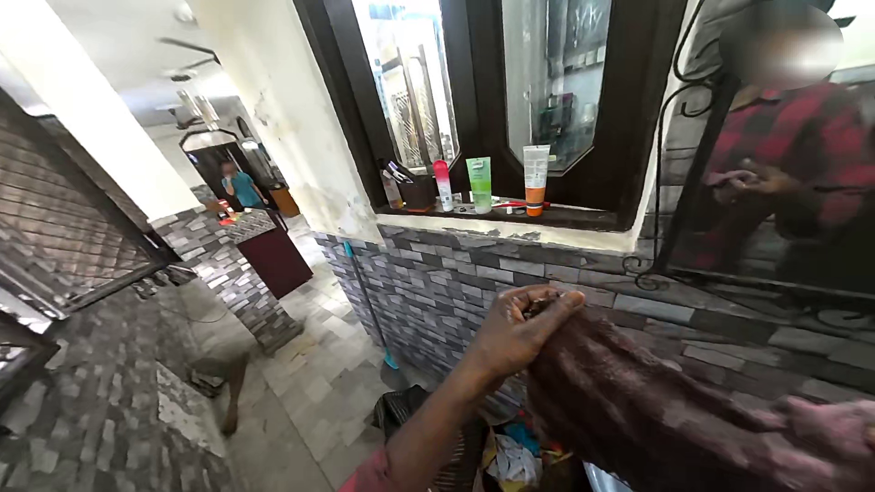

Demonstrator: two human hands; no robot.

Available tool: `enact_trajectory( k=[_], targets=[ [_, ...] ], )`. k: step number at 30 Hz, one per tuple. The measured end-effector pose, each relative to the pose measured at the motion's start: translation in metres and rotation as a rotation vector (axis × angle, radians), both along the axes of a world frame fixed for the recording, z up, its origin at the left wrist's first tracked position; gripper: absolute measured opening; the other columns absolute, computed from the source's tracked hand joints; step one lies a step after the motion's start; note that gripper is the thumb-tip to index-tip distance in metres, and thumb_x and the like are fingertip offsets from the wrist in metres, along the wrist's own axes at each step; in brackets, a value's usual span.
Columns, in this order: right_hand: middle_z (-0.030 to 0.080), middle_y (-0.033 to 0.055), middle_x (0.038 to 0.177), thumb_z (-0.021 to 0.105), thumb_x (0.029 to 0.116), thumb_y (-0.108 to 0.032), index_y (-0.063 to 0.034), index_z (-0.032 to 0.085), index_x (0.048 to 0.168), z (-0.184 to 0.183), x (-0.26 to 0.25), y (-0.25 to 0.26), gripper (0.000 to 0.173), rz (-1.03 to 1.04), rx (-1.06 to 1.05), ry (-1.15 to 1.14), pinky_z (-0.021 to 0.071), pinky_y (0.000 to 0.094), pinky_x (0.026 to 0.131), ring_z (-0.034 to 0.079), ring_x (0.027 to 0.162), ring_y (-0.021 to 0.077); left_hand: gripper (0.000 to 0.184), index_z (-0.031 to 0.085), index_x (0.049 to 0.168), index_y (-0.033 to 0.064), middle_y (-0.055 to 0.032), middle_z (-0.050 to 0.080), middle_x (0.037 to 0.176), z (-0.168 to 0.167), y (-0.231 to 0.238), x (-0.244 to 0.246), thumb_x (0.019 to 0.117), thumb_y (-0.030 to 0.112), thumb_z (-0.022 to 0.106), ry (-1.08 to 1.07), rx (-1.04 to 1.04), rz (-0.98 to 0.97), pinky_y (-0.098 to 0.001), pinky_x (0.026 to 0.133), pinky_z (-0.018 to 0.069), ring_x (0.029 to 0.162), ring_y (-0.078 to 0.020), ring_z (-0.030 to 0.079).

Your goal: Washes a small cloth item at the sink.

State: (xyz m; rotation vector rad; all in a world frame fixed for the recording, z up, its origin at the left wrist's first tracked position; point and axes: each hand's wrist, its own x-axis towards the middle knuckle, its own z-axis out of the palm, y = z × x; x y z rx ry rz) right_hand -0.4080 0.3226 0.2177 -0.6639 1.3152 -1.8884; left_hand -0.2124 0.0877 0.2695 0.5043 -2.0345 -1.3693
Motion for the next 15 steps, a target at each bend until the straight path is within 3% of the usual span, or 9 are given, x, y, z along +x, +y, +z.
enact_trajectory(
  k=[1,4,6,7,10,15],
  targets=[
    [0.066,-0.0072,0.082,0.027,0.1082,-0.004,-0.0064,0.058,0.102,0.01,0.009,-0.009,0.031,-0.065,0.074,0.022,0.0536,0.0128,0.072,0.064,0.073,-0.0041,0.026,0.073,0.108,0.0126,0.0003,0.068,0.085,-0.002,-0.003,0.003,0.1037,0.033,0.058,-0.015,-0.011,0.029,-0.0227,0.06,0.0522,0.068,-0.0049,0.062],
    [0.073,-0.0002,0.093,0.051,0.1034,-0.01,-0.009,0.066,0.112,-0.029,-0.028,-0.022,0.018,-0.115,0.041,0.123,0.0601,0.023,0.068,0.07,0.078,0.0058,0.032,0.07,0.117,0.0131,0.0,0.071,0.094,-0.013,-0.013,0.002,0.105,0.039,0.055,-0.097,-0.017,0.168,-0.0291,0.071,0.0564,0.078,-0.0065,0.065],
    [0.073,0.0033,0.092,0.058,0.1018,-0.009,-0.008,0.07,0.109,-0.031,-0.039,-0.026,0.014,-0.22,-0.012,0.154,0.0593,0.0258,0.066,0.068,0.075,0.0087,0.037,0.069,0.123,0.0137,-0.0029,0.072,0.102,-0.024,-0.025,0.001,0.1047,0.042,0.054,-0.118,0.01,0.227,-0.0361,0.078,0.0584,0.087,-0.0118,0.068],
    [0.073,0.0044,0.09,0.059,0.101,-0.008,-0.0073,0.071,0.106,-0.026,-0.04,-0.028,0.013,-0.252,-0.03,0.178,0.0603,0.028,0.068,0.069,0.076,0.0102,0.038,0.069,0.124,0.0146,-0.0033,0.073,0.102,-0.028,-0.029,0.002,0.1043,0.043,0.054,-0.126,0.012,0.243,-0.0366,0.076,0.0578,0.086,-0.0129,0.068],
    [0.073,0.0037,0.087,0.062,0.1005,-0.011,-0.0069,0.073,0.101,-0.017,-0.04,-0.034,0.012,-0.282,-0.021,0.262,0.0598,0.0286,0.07,0.069,0.076,0.0106,0.029,0.072,0.113,0.0134,0.0004,0.073,0.09,-0.033,-0.035,0.001,0.1056,0.035,0.054,-0.075,-0.001,0.275,-0.0282,0.066,0.0575,0.075,-0.0081,0.068],
    [0.073,0.0022,0.088,0.063,0.1002,-0.011,-0.0087,0.074,0.099,-0.009,-0.042,-0.039,0.011,-0.281,-0.063,0.325,0.0594,0.0255,0.071,0.068,0.077,0.0087,0.028,0.071,0.104,0.0131,0.0034,0.071,0.082,-0.026,-0.041,0.004,0.1067,0.033,0.051,-0.049,-0.088,0.319,-0.0246,0.063,0.0562,0.069,-0.0051,0.066]
  ],
)
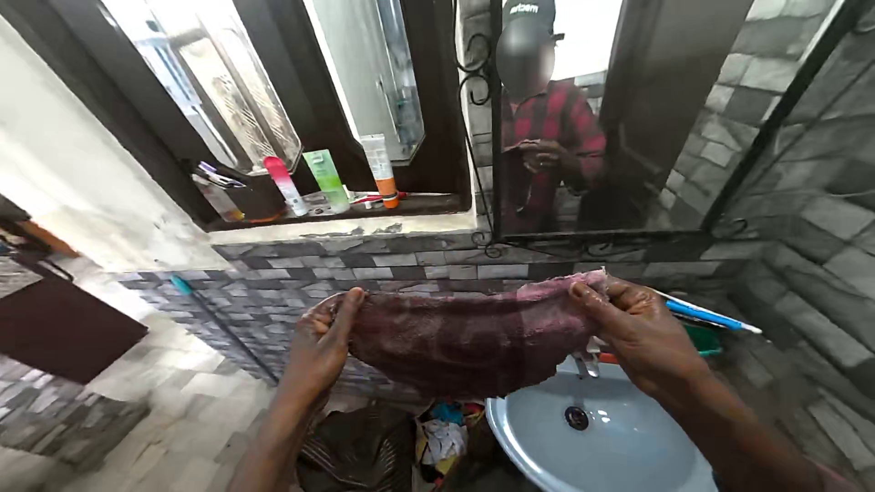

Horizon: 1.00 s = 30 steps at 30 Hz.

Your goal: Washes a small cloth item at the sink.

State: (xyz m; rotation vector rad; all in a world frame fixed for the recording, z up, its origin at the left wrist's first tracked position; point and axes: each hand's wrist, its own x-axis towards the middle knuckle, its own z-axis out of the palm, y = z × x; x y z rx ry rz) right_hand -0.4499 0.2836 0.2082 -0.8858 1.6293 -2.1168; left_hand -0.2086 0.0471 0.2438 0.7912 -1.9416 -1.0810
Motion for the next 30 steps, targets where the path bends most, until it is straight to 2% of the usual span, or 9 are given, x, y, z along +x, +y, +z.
enact_trajectory(
  k=[4,5,7,9,11,16,23,26,30],
  targets=[
    [0.072,-0.0059,0.096,0.063,0.0997,-0.02,-0.017,0.074,0.107,-0.013,0.012,0.015,0.014,-0.205,-0.041,0.38,0.059,0.025,0.073,0.068,0.083,0.0049,0.035,0.07,0.1,0.0052,0.0021,0.066,0.08,-0.011,0.022,0.011,0.1061,0.031,0.048,0.011,-0.383,0.152,-0.0249,0.069,0.0548,0.073,-0.0005,0.063],
    [0.074,-0.0078,0.104,0.062,0.1003,-0.022,-0.0181,0.074,0.112,-0.032,0.016,0.017,0.017,-0.251,-0.079,0.491,0.0599,0.0243,0.081,0.069,0.093,0.0033,0.036,0.07,0.1,-0.0013,-0.0026,0.069,0.083,-0.026,0.032,0.012,0.1067,0.025,0.047,0.052,-0.424,0.162,-0.0252,0.074,0.0554,0.077,-0.0014,0.065],
    [0.075,-0.0074,0.109,0.062,0.1014,-0.026,-0.0183,0.075,0.113,-0.087,0.021,0.018,0.019,-0.188,-0.028,0.545,0.0597,0.0261,0.089,0.069,0.101,0.0029,0.033,0.072,0.099,0.0003,-0.0035,0.074,0.089,-0.079,0.035,0.014,0.1073,0.023,0.049,0.018,-0.385,0.059,-0.0256,0.082,0.0598,0.084,-0.0032,0.07],
    [0.074,0.0002,0.098,0.063,0.0994,-0.022,-0.008,0.075,0.107,-0.131,0.016,0.022,0.02,0.046,0.306,0.342,0.0578,0.0313,0.083,0.069,0.088,0.0071,0.035,0.073,0.106,-0.0043,-0.0161,0.074,0.092,-0.127,0.028,0.019,0.1053,0.025,0.054,-0.289,-0.173,-0.054,-0.0454,0.086,0.0576,0.087,-0.0236,0.072],
    [0.072,0.0086,0.094,0.062,0.0994,-0.019,0.0,0.071,0.111,-0.145,0.012,0.025,0.024,0.094,0.492,0.179,0.0568,0.038,0.079,0.068,0.082,0.0148,0.039,0.071,0.111,-0.0073,-0.0234,0.072,0.095,-0.15,0.023,0.023,0.1059,0.027,0.053,-0.44,-0.054,-0.083,-0.0556,0.088,0.0544,0.09,-0.0346,0.071],
    [0.071,-0.0025,0.089,0.061,0.0983,-0.015,-0.005,0.071,0.106,-0.127,0.019,0.022,0.016,-0.007,0.278,0.098,0.0573,0.0232,0.071,0.067,0.077,0.0033,0.033,0.073,0.099,-0.0034,-0.0123,0.072,0.084,-0.148,0.012,0.029,0.1036,0.024,0.055,-0.273,-0.123,-0.066,-0.0448,0.08,0.0562,0.078,-0.0181,0.069],
    [0.073,-0.0044,0.087,0.062,0.098,-0.02,-0.008,0.074,0.102,-0.117,0.021,0.011,0.017,-0.037,0.258,0.233,0.0571,0.0204,0.069,0.067,0.075,0.0007,0.031,0.075,0.106,0.0009,-0.0093,0.074,0.095,-0.129,-0.035,0.056,0.1003,0.028,0.063,-0.461,-0.097,-0.434,-0.0397,0.087,0.0566,0.088,-0.0143,0.07],
    [0.071,-0.0035,0.083,0.063,0.0972,-0.017,-0.0084,0.074,0.099,-0.104,0.023,0.009,0.013,-0.031,0.255,0.211,0.0562,0.0225,0.069,0.066,0.074,0.0032,0.028,0.075,0.111,0.0031,-0.0126,0.071,0.105,-0.11,-0.046,0.06,0.0996,0.027,0.065,-0.583,-0.2,-0.469,-0.0435,0.09,0.0553,0.095,-0.0215,0.068],
    [0.072,-0.0041,0.082,0.064,0.0973,-0.017,-0.0134,0.075,0.1,-0.087,0.039,0.003,0.012,0.021,0.198,0.25,0.0551,0.0206,0.063,0.065,0.069,0.0045,0.022,0.076,0.114,0.0121,-0.0146,0.071,0.101,-0.103,-0.046,0.059,0.1005,0.024,0.064,-0.72,-0.381,-0.23,-0.0597,0.085,0.0547,0.093,-0.0335,0.069]
  ],
)
